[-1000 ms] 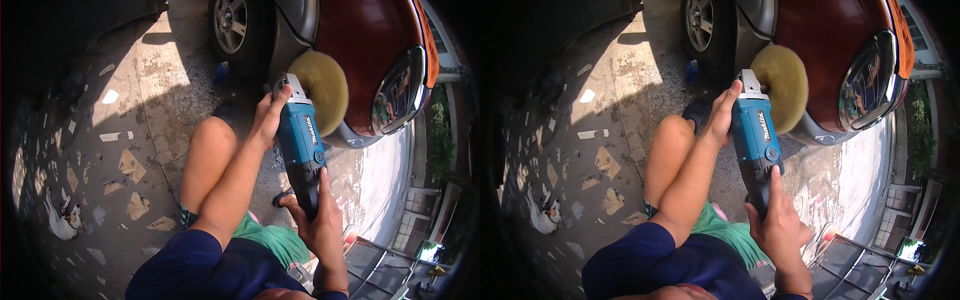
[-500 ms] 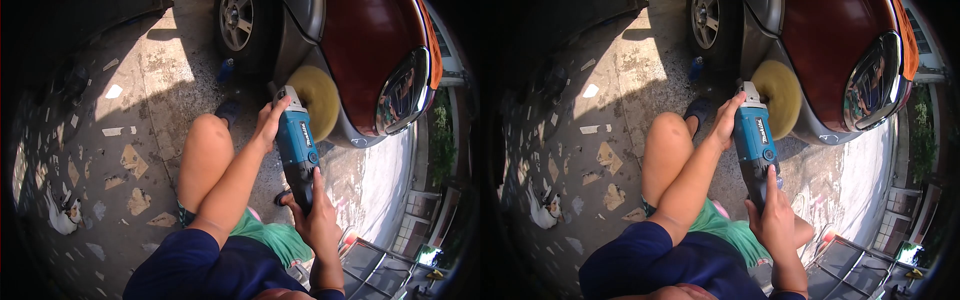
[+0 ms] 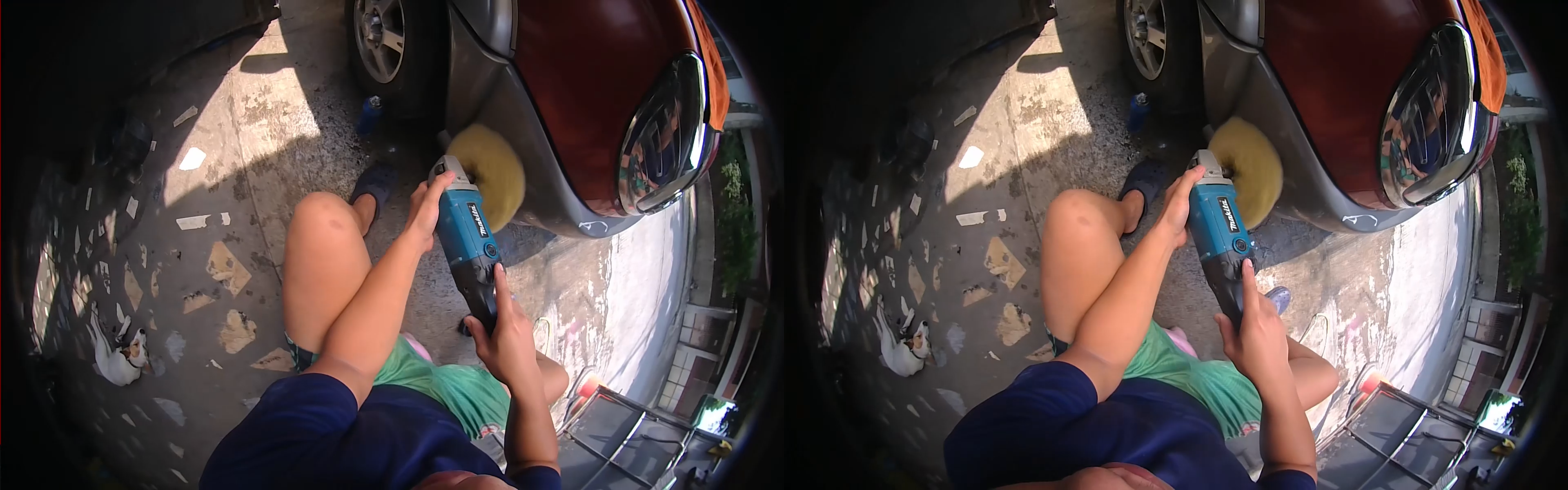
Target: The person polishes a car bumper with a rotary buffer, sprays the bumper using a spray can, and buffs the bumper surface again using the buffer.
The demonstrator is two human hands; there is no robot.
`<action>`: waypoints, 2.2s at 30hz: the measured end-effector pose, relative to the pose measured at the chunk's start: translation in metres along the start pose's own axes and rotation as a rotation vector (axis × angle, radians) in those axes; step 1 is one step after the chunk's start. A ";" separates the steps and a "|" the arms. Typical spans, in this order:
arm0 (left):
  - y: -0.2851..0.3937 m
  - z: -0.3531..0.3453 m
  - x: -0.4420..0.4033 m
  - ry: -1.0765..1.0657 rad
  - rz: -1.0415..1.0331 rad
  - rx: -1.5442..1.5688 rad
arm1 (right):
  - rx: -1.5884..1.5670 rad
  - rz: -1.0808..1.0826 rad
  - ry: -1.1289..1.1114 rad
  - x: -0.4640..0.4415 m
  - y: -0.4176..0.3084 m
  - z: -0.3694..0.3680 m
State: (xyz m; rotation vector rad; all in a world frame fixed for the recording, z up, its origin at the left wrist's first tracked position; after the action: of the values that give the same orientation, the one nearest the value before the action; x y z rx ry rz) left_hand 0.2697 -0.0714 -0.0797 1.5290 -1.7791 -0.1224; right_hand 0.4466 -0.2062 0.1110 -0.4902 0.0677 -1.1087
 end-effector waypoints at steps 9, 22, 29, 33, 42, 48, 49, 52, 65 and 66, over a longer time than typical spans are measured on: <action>-0.030 0.039 -0.043 0.186 -0.012 -0.124 | -0.060 0.002 -0.030 -0.033 0.064 -0.049; -0.052 0.028 -0.048 0.380 -0.129 -0.539 | -0.494 -0.239 -0.080 -0.035 0.158 -0.111; -0.097 0.019 -0.029 0.355 -0.014 -0.363 | -0.453 -0.199 -0.036 0.004 0.208 -0.122; -0.107 0.007 0.004 0.153 -0.012 -0.153 | -0.261 -0.114 0.091 0.033 0.200 -0.095; -0.055 -0.068 0.083 -0.074 -0.215 -0.237 | -0.105 -0.010 0.413 0.063 0.176 -0.069; -0.055 -0.067 0.081 -0.067 -0.150 -0.421 | -0.054 -0.208 0.414 0.071 0.181 -0.080; -0.054 -0.071 0.083 -0.057 -0.119 -0.456 | -0.057 -0.228 0.447 0.069 0.187 -0.088; -0.044 -0.087 0.091 -0.051 0.009 -0.547 | -0.047 -0.253 0.501 0.065 0.199 -0.099; -0.078 -0.028 0.025 0.134 0.097 -0.583 | 0.029 -0.276 0.376 0.041 0.226 -0.135; -0.081 -0.028 0.020 0.158 0.112 -0.588 | 0.043 -0.277 0.363 0.038 0.230 -0.134</action>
State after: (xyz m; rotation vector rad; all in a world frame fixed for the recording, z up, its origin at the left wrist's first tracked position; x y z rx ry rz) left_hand 0.3518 -0.1000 -0.0940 0.9872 -1.5184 -0.4176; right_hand 0.6180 -0.2046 -0.0963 -0.2586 0.2997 -1.4595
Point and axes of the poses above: each hand's wrist, its own x-axis away from the middle knuckle, its own z-axis out of the back of the hand, y = z × x, the point moved 1 cm from there along -x, towards the middle knuckle, and after that the axes turned 1 degree about x, right-handed, at the moved point
